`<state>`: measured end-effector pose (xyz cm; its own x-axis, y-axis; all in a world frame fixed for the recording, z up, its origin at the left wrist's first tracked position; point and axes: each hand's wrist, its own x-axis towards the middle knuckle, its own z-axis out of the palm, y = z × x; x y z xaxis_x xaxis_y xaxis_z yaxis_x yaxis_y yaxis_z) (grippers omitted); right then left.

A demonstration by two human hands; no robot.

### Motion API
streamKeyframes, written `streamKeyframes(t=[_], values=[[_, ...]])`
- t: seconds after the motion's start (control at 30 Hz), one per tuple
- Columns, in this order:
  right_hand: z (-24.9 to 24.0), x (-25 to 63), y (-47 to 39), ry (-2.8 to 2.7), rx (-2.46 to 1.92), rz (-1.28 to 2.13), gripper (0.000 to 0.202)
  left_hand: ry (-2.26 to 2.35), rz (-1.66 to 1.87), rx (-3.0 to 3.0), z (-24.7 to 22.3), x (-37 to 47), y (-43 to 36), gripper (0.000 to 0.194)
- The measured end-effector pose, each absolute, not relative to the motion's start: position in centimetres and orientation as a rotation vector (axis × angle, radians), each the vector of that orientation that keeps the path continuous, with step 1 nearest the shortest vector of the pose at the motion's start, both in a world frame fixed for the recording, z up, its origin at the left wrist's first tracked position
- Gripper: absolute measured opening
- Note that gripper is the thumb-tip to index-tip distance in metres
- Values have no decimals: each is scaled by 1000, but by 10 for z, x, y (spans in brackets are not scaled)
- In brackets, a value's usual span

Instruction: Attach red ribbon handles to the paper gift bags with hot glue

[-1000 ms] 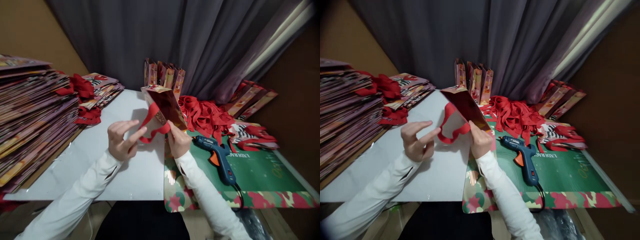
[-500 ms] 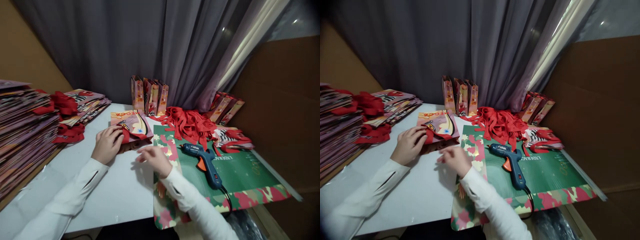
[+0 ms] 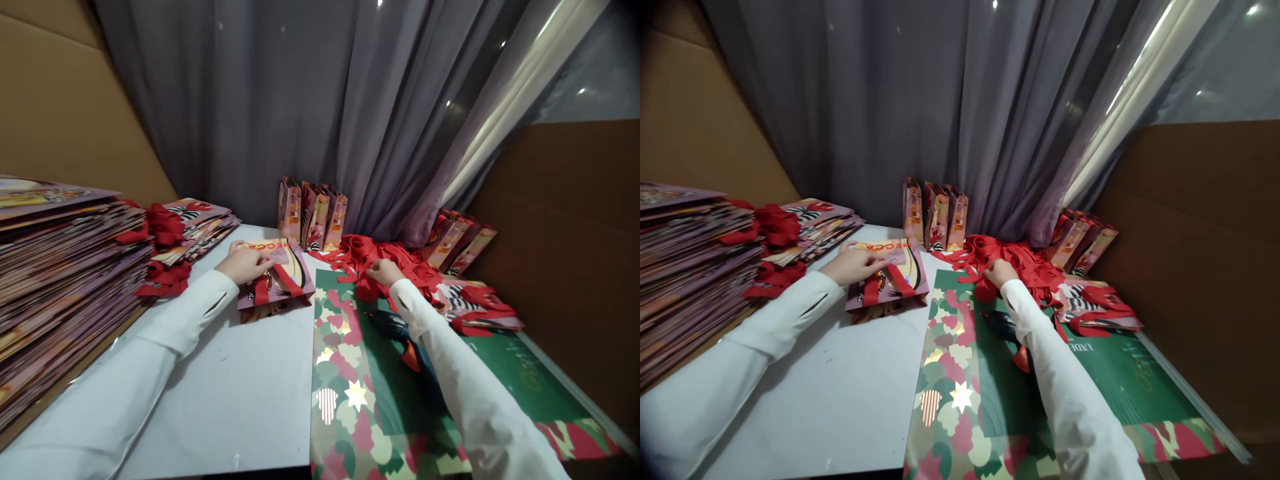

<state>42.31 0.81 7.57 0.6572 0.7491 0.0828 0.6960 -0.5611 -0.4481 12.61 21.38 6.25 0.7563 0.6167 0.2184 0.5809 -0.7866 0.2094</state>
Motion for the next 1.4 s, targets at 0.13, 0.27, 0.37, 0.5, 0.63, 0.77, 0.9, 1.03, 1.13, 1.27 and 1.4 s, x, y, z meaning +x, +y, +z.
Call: streamKeyframes(t=[0.13, 0.27, 0.37, 0.5, 0.63, 0.77, 0.9, 1.03, 1.13, 1.27, 1.4], values=[[123, 408, 21, -1171, -2080, 103, 48, 948, 344, 2899, 72, 138, 214, 36], [140, 365, 13, -1161, -1273, 440, 44, 939, 331, 2948, 72, 131, 208, 32], [118, 330, 6, -1203, -1064, 693, 46, 914, 333, 2980, 71, 116, 199, 32], [63, 293, 10, -1254, -1302, 744, 25, 837, 283, 3006, 72, 95, 184, 32], [16, 260, 16, -1283, -1328, 972, 27, 754, 299, 3038, 68, 81, 172, 36], [-6, 236, 10, -1364, -1312, 1050, 35, 787, 599, 3113, 62, 68, 157, 29], [-5, 234, 1, -1601, -1623, 515, 49, 714, 882, 3166, 55, 53, 124, 27], [-1, 241, -3, -1709, -1798, 152, 19, 429, 504, 3247, 28, 49, 89, 23], [-5, 246, -3, -1737, -1681, 193, 22, 254, 293, 3489, 3, 59, 84, 28], [-13, 255, -1, -1562, -1431, 604, 22, 283, 214, 3703, -12, 81, 95, 37], [-13, 262, 2, -1156, -1198, 1031, 18, 765, 65, 3512, -11, 101, 96, 44]])
